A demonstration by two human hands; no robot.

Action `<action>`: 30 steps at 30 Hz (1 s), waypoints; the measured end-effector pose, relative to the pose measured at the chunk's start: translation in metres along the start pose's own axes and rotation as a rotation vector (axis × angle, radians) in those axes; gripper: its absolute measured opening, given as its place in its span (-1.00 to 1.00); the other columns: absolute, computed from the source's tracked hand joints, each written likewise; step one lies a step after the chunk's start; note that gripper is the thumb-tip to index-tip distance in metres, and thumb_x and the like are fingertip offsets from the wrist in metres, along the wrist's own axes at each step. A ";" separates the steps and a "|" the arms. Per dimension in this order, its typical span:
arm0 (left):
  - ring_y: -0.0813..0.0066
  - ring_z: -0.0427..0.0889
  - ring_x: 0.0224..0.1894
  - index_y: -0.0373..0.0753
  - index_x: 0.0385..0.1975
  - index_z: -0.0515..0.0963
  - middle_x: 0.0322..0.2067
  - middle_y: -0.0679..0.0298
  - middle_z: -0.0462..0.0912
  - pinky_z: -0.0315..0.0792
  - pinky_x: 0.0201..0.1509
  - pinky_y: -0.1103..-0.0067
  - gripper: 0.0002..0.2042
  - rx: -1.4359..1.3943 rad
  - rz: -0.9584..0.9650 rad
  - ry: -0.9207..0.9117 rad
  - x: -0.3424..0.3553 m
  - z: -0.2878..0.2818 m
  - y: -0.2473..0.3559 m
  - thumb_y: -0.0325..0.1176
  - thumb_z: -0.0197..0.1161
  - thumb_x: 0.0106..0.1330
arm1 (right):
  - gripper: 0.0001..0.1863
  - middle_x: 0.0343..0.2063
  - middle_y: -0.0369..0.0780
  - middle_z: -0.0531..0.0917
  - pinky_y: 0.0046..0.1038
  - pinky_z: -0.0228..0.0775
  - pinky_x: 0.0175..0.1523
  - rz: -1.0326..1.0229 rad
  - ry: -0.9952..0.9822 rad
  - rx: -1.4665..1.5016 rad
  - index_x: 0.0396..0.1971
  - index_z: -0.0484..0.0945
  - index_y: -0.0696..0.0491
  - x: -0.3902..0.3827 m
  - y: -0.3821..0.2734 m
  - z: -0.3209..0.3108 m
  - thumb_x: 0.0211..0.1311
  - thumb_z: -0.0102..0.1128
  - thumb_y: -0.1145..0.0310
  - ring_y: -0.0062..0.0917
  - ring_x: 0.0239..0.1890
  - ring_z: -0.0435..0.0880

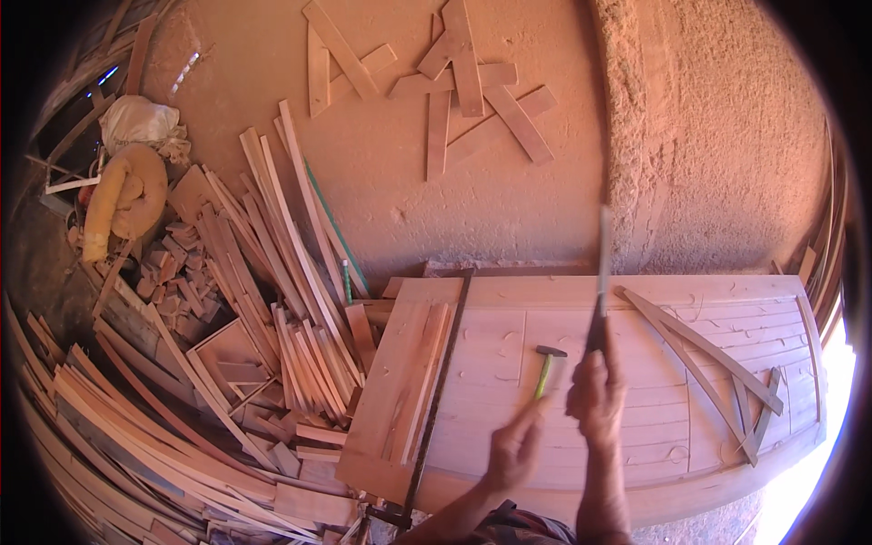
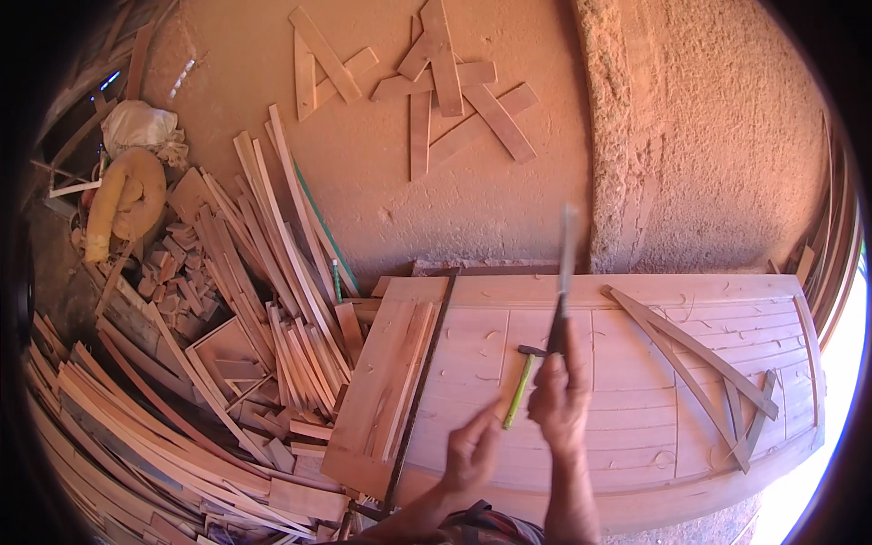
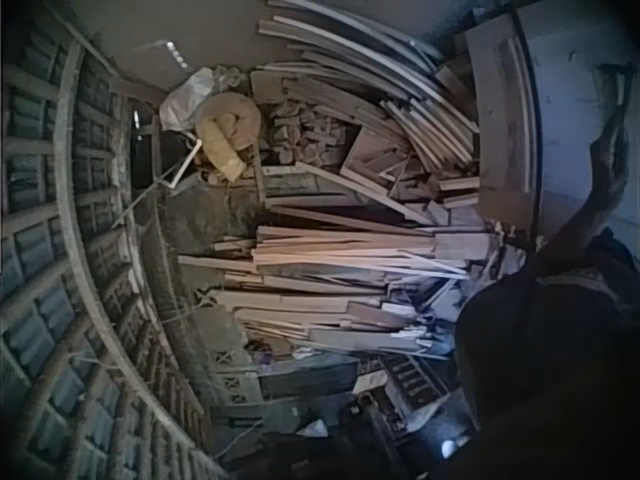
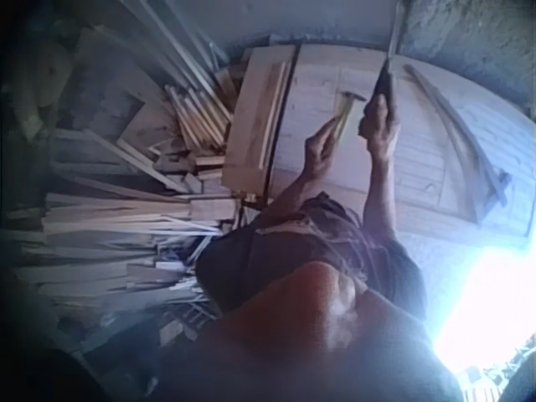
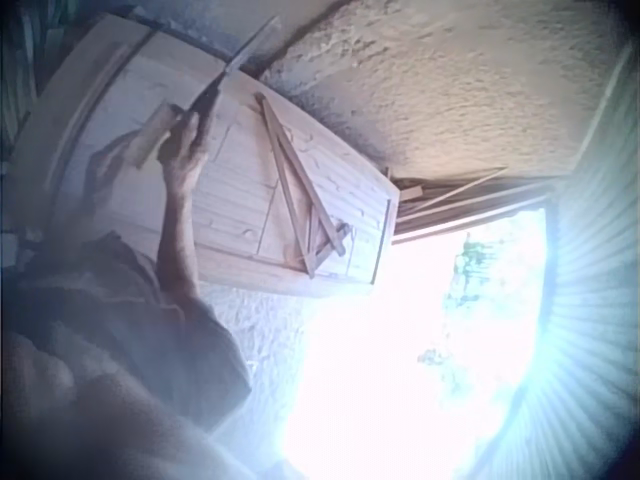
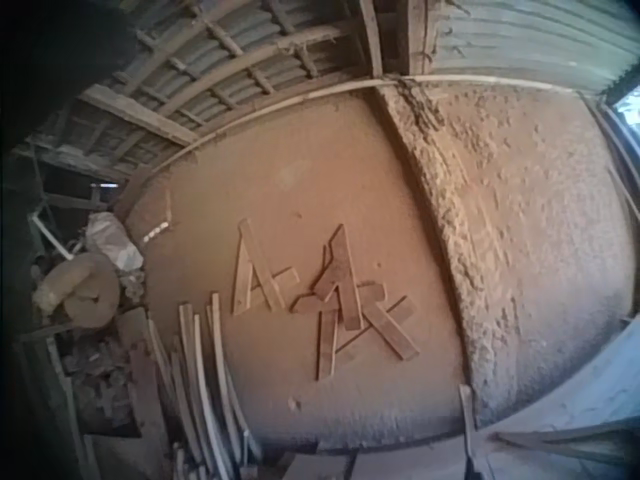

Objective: The person shapes a small piece of wood using a chisel and hammer, repeatedly striking the chisel to carve the wood while holding it against a larger wooden structure.

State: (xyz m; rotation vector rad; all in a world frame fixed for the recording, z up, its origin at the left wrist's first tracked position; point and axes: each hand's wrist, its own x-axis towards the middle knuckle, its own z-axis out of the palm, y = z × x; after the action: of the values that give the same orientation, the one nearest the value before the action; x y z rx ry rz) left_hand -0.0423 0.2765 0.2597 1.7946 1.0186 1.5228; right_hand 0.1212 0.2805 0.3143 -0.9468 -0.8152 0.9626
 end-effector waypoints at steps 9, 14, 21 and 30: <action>0.84 0.26 -0.54 -0.28 0.22 0.45 -0.49 0.56 0.36 0.18 -0.49 0.79 -0.67 -0.610 -0.250 0.173 0.094 -0.015 0.004 -0.30 -0.04 0.59 | -0.42 -0.31 -0.01 0.69 -0.40 0.52 -0.11 0.094 -0.411 -0.475 0.38 0.30 0.07 -0.093 0.032 -0.015 0.39 0.15 0.39 -0.38 -0.25 0.72; 0.81 0.40 -0.31 -0.32 0.27 0.40 -0.25 0.45 0.53 0.32 -0.24 0.77 -0.65 -0.365 -0.078 0.162 0.091 -0.014 -0.006 -0.35 -0.08 0.60 | -0.43 -0.11 0.08 0.68 -0.39 0.51 0.02 0.010 -0.411 -0.468 0.36 0.32 0.09 -0.098 0.028 -0.015 0.36 0.17 0.41 -0.21 -0.02 0.73; 0.85 0.35 -0.51 -0.33 0.25 0.44 -0.35 0.46 0.58 0.26 -0.46 0.76 -0.64 -0.208 -0.152 -0.082 0.009 0.006 0.016 -0.38 0.06 0.53 | -0.44 -0.29 -0.15 0.69 -0.54 0.46 -0.37 0.043 -0.156 -0.204 0.39 0.24 0.19 -0.042 0.018 0.002 0.49 0.01 0.27 -0.59 -0.49 0.60; 0.78 0.18 -0.80 -0.23 0.20 0.46 -0.62 0.49 0.35 0.07 -0.83 0.74 -0.64 -0.781 -0.444 0.139 0.082 -0.016 0.018 -0.18 0.06 0.54 | -0.45 -0.53 -0.26 0.59 -0.54 0.47 -0.39 0.122 -0.352 -0.379 0.37 0.32 0.08 -0.082 0.023 -0.020 0.42 0.13 0.34 -0.65 -0.56 0.56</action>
State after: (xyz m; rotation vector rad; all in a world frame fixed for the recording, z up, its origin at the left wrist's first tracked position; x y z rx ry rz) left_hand -0.0492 0.3347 0.3221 0.8689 0.6716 1.4789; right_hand 0.1026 0.2055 0.2740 -1.1790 -1.2808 1.1209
